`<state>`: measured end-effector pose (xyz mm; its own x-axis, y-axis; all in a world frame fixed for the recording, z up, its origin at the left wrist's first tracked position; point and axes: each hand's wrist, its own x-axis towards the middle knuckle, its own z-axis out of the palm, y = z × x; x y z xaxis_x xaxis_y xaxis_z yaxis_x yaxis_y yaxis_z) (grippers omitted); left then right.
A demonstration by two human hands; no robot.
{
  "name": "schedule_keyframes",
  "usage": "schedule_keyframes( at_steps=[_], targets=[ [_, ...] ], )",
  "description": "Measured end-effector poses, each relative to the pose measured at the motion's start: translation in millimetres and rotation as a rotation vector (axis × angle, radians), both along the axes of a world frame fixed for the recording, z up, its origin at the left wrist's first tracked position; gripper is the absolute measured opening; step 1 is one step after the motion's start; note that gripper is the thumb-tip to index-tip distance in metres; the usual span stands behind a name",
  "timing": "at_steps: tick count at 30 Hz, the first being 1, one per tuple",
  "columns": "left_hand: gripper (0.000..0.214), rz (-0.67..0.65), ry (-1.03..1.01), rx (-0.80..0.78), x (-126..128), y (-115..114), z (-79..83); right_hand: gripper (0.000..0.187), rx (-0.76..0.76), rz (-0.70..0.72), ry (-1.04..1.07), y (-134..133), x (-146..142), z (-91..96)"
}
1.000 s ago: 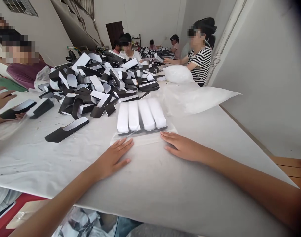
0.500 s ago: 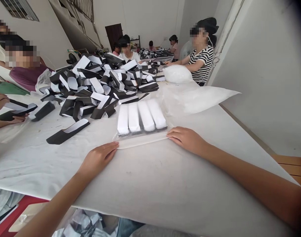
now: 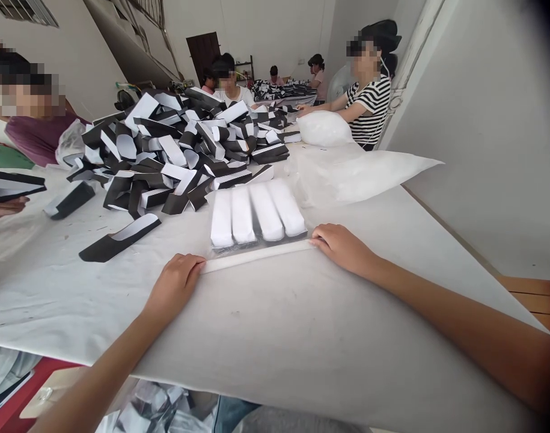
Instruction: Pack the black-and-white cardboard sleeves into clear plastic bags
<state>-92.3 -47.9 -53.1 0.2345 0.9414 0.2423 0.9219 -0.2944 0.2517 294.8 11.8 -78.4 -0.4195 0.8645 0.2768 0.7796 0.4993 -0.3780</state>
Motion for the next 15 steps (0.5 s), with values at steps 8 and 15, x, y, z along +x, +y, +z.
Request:
schedule_keyframes(
  at_steps=[8,15],
  targets=[
    [0.026,-0.007,0.048,0.023,-1.0,-2.8,-0.6,0.011,-0.025,-0.02,0.074,-0.8,2.6,-1.0],
    [0.038,-0.325,0.142,0.087,1.3,-2.4,2.1,0.034,0.27,0.159,-0.15,-19.2,-15.9,6.4]
  ],
)
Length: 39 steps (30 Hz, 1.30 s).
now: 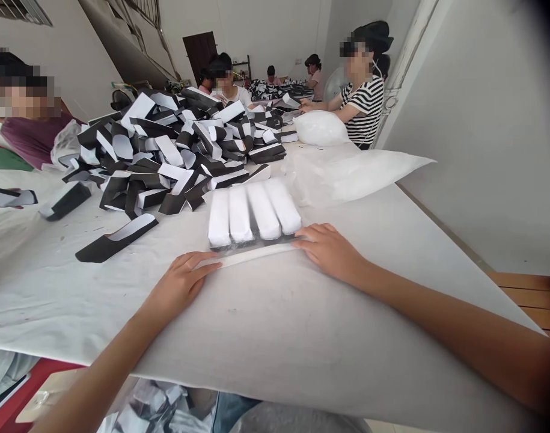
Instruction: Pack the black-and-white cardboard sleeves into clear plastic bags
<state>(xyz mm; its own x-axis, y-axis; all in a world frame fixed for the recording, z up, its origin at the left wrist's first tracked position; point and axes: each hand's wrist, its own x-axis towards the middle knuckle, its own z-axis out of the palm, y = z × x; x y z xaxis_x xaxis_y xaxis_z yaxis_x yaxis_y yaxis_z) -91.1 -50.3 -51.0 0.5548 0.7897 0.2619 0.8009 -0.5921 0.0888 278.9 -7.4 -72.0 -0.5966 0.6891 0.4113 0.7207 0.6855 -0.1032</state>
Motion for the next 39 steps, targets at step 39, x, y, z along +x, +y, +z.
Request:
schedule_keyframes(
  at_steps=[39],
  targets=[
    [0.043,0.303,0.039,-0.277,39.5,-19.9,22.6,0.036,-0.505,0.144,0.257,14.6,37.3,6.1]
  ],
)
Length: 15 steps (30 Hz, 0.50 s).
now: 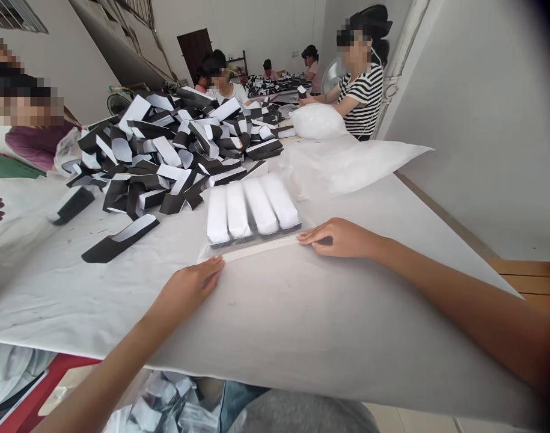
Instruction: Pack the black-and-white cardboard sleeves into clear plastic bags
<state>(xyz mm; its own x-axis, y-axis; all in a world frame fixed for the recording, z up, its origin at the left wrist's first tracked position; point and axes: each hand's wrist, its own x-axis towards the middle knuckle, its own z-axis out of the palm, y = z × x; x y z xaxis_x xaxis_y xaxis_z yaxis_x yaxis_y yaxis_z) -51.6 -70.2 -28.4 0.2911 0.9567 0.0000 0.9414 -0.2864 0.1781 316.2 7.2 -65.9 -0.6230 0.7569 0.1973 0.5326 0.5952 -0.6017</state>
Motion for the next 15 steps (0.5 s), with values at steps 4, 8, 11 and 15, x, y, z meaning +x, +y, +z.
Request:
schedule_keyframes(
  at_steps=[4,8,11,15],
  targets=[
    [0.038,0.138,-0.097,-0.066,-20.7,4.9,5.6,0.03,-0.015,-0.048,0.002,2.5,6.4,6.2],
    [0.03,0.226,-0.227,-0.081,-39.2,13.3,4.7,0.022,-0.058,-0.083,0.033,4.3,12.3,12.4],
    [0.024,0.241,-0.288,-0.08,-44.0,18.4,3.4,0.019,-0.15,-0.066,0.087,8.3,17.6,12.1],
    [0.019,0.212,-0.248,-0.07,-38.5,23.8,3.5,0.028,-0.34,-0.114,0.221,16.7,22.7,3.3]
  ],
)
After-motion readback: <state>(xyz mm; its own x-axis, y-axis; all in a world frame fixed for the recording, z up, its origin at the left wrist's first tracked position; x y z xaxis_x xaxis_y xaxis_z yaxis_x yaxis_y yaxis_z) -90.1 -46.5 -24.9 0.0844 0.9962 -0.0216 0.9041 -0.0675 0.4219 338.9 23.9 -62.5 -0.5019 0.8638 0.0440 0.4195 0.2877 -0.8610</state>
